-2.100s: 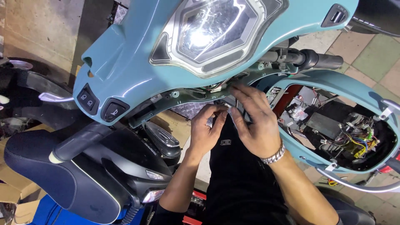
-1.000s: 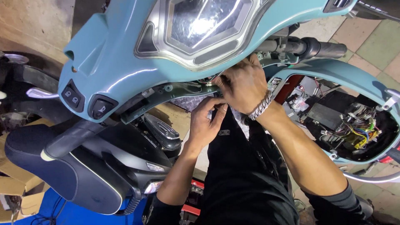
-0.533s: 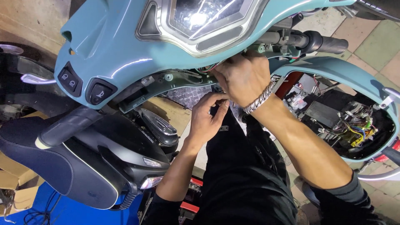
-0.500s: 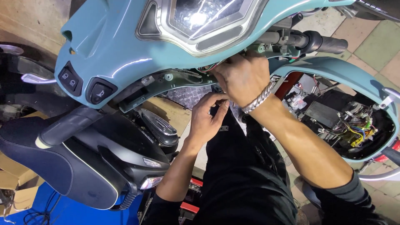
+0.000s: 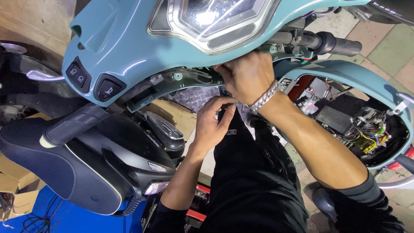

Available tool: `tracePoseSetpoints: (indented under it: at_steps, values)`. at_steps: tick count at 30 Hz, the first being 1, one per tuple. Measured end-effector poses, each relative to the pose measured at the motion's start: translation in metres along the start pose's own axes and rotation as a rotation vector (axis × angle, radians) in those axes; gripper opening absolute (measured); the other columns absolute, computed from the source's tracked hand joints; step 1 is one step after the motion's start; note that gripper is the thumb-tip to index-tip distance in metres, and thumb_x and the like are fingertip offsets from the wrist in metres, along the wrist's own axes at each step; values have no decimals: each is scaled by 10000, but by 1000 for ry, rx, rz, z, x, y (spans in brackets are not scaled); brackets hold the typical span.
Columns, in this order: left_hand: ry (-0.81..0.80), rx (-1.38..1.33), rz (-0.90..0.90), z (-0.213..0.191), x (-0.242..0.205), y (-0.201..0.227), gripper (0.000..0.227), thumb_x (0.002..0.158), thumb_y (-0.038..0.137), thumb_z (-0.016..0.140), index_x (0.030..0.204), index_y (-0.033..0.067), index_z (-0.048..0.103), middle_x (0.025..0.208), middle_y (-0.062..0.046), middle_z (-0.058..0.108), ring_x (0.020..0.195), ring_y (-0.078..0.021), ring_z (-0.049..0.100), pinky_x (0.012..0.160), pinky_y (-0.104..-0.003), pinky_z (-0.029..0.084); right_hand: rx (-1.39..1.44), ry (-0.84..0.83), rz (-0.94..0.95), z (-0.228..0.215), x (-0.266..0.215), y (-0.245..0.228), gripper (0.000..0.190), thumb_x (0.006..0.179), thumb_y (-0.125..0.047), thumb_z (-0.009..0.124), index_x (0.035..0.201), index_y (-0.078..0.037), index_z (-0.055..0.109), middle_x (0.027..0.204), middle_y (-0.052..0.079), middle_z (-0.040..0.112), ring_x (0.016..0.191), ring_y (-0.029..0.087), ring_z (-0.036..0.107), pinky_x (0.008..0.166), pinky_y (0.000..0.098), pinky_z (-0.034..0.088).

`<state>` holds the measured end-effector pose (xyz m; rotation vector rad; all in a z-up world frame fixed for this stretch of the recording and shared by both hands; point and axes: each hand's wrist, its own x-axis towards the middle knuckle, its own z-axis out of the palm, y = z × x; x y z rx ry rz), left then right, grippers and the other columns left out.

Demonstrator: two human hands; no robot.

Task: Connecting and organizing the electrical wiring harness and fuse box inside a scooter's body

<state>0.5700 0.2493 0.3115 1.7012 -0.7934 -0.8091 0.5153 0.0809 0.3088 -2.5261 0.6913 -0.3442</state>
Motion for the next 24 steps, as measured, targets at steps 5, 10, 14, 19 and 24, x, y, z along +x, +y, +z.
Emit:
tracePoseSetpoints:
  at_steps: [5, 10, 14, 19, 24]
  values:
    - [-45, 56, 35, -11, -1, 4, 130, 989, 158, 663, 1097, 117, 722, 976, -80, 723, 892, -254, 702, 805, -345, 553, 24, -166, 127, 2, 10, 8, 431, 915, -320, 854, 619, -98, 634, 519, 35, 607, 529, 262, 647, 586, 404, 524]
    - [-81, 119, 123, -29, -1, 15, 147, 998, 87, 664, 1145, 88, 675, 1027, -80, 720, 904, -191, 693, 804, -310, 587, -62, -365, 214, -6, 20, 6, 732, 1040, -520, 801, 453, -164, 548, 391, -13, 495, 434, 161, 568, 541, 331, 491]
    - [-42, 212, 119, -48, 3, 33, 158, 1028, 172, 627, 1143, 84, 692, 1059, -81, 738, 944, -202, 717, 807, -313, 592, 50, -401, 275, -13, 29, 5, 404, 940, -503, 819, 853, -127, 699, 738, 52, 699, 719, 299, 667, 670, 451, 529]
    - [-43, 302, 110, -55, 0, 26, 220, 1044, 232, 592, 1164, 81, 698, 1108, -118, 744, 961, -213, 741, 824, -331, 642, 228, -489, 362, -20, 37, 9, 504, 901, -483, 768, 1239, -114, 704, 1178, 108, 731, 1077, 324, 648, 895, 460, 514]
    - [-26, 239, 110, -56, 0, 34, 167, 1025, 160, 630, 1142, 66, 702, 1095, -86, 742, 996, -207, 721, 884, -322, 590, 310, -483, 147, -18, 41, 19, 260, 942, -359, 718, 1126, -183, 770, 1144, 41, 762, 1080, 285, 658, 925, 432, 494]
